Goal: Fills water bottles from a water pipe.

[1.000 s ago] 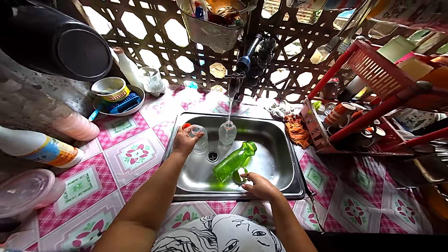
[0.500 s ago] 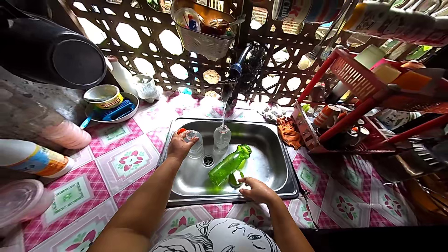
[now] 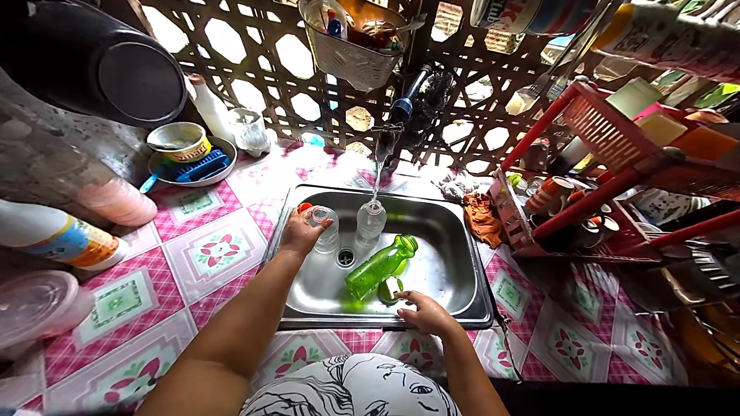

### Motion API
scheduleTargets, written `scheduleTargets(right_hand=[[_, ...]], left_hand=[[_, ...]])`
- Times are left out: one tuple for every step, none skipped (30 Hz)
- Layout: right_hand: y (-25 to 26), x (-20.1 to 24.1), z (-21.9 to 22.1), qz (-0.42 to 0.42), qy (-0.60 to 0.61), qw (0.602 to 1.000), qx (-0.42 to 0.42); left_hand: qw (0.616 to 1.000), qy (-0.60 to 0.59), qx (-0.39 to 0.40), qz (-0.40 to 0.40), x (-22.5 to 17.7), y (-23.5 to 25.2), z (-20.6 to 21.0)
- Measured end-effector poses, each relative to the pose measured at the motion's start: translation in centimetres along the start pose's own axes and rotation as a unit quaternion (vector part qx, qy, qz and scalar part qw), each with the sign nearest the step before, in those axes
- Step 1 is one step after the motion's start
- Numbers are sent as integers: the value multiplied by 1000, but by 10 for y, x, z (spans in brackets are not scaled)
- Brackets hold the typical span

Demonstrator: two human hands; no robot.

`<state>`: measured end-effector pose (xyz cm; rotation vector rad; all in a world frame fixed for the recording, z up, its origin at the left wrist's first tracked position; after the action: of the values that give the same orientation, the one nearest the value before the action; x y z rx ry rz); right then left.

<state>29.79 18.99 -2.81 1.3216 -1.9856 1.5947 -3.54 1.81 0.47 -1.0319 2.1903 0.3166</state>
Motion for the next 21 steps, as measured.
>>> scheduleTargets(right_hand=[[0,1,0,-2,2,1000,3],[0,1,1,-4,4,1000,3],[1,0,1,-5,5,1000,2],[1,-1,0,-5,6,1000,0],[0,-2,0,-5,9,1000,-4],[0,-3,-1,-6,12,1000,-9],[0,-5,-1,-6,15,1000,-12],[1,-7,-1,-6,16,1000,-16],[1,-8,-1,-5,16,1000,-20],[0,-8,0,-4,17,1000,-20],[-1,-6,1,-5,22,1000,-18],[-2,-5,1,-7,23,1000,-18],[-2,-4,2,-9,24,1000,-17],[-3,-4,3,-9,26,1000,-15],[-3,-3,4,-11,28,999,-15],[-4,-3,4,-13,29,999,-17],[-5,-4,4,-14,31,999,-21],[-6,-4,4,-16,31,999,-25],[-7,-4,4,-18,31,999,-28],[-8,-4,4,-18,30,999,-28],[-9,-6,3,-16,28,999,-27]], left_hand=[[1000,0,-5,4,0,0,0],[1000,-1,-9,6,0,0,1],[1000,-1,-10,8,0,0,1],[1000,-1,-11,10,1,1,1],[1000,2,-10,8,1,2,1],[1000,6,-8,6,1,2,0],[1000,7,-7,5,2,3,0],[1000,6,-7,3,3,3,0],[1000,5,-7,3,4,3,0],[1000,4,-8,4,3,2,0],[1000,5,-8,5,3,1,1],[1000,6,-8,4,2,0,1],[1000,7,-9,2,1,-1,1],[1000,7,-8,1,0,-2,0],[1000,8,-4,-2,-1,-2,0],[1000,7,-4,-3,-2,-2,-1],[1000,7,-7,-2,-3,-2,-1],[1000,7,-8,-1,-5,-3,-2],[1000,7,-8,0,-6,-3,-2],[1000,9,-6,-2,-7,-3,-3],[1000,10,-4,-5,-8,-4,-4]])
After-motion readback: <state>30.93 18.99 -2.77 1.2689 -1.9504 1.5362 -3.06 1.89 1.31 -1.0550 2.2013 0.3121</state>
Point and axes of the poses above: each hand's wrist, its own y-axis towards the middle knuckle, its own z-axis out of the palm, x = y × z, the point moved 4 cm from there along y, towards the middle knuckle, and after that the axes turned 15 degrees about x, right-handed, at the moved point
